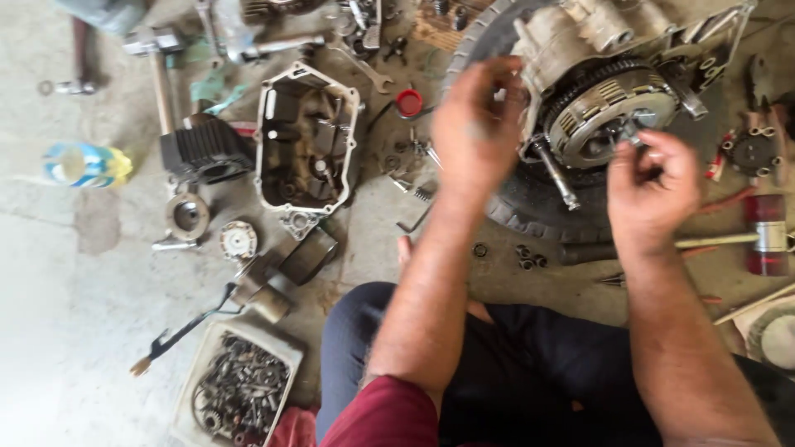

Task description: The person sits on the floor of a motorcycle repair shop working on a scooter engine with clutch assembly mounted in a wheel. They fit and press the clutch plates and springs by hand, wipe their hands with a pink cloth, then hold a punch against the clutch center nut and strike it with a hammer.

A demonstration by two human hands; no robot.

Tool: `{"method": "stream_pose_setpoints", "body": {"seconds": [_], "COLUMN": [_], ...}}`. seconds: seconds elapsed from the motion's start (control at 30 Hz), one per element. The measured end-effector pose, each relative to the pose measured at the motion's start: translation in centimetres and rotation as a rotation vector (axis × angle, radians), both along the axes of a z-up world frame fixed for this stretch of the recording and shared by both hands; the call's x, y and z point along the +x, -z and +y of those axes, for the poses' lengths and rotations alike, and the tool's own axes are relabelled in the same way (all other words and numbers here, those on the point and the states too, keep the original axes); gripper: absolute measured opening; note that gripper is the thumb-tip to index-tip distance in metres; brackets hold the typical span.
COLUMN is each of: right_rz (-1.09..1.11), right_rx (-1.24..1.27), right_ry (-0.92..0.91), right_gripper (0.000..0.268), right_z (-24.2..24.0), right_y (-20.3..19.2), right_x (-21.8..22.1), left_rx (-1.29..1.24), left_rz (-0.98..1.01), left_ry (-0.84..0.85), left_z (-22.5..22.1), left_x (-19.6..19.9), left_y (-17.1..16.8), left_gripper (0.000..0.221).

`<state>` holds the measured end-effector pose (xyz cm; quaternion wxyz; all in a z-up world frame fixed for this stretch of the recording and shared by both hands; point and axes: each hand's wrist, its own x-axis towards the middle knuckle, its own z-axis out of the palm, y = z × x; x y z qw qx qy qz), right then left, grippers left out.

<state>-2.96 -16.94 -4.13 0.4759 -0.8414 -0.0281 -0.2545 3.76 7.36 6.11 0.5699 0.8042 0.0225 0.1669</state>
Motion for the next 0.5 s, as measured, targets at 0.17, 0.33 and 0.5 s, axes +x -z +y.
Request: {"method": "stream_pose_setpoints", "body": {"seconds": [0.17, 0.33, 0.5], "right_rz": [-0.070, -0.096, -0.101], "right_rx": [0.096, 0.122, 0.215], "right_ry": [-0.017, -0.018, -0.068], "right_gripper": [0.021, 0.022, 0.024], "right_z": [0.0, -1.0, -1.9], "right_y": [-1.2, -1.2, -2.6], "right_x": [-0.9, -1.1, -0.8], "left_rx": [0.328, 0.564, 0.776], "left_rz": [0.152, 0.314, 0.662], "left_ry": [-0.106, -0.227, -0.215], "left_z": [9.7, 12.4, 11.8], "left_x": [-0.1, -1.2, 0.0], "left_y": [1.3, 5.6, 12.1], "left_gripper": [0.014, 0.016, 0.018]}}
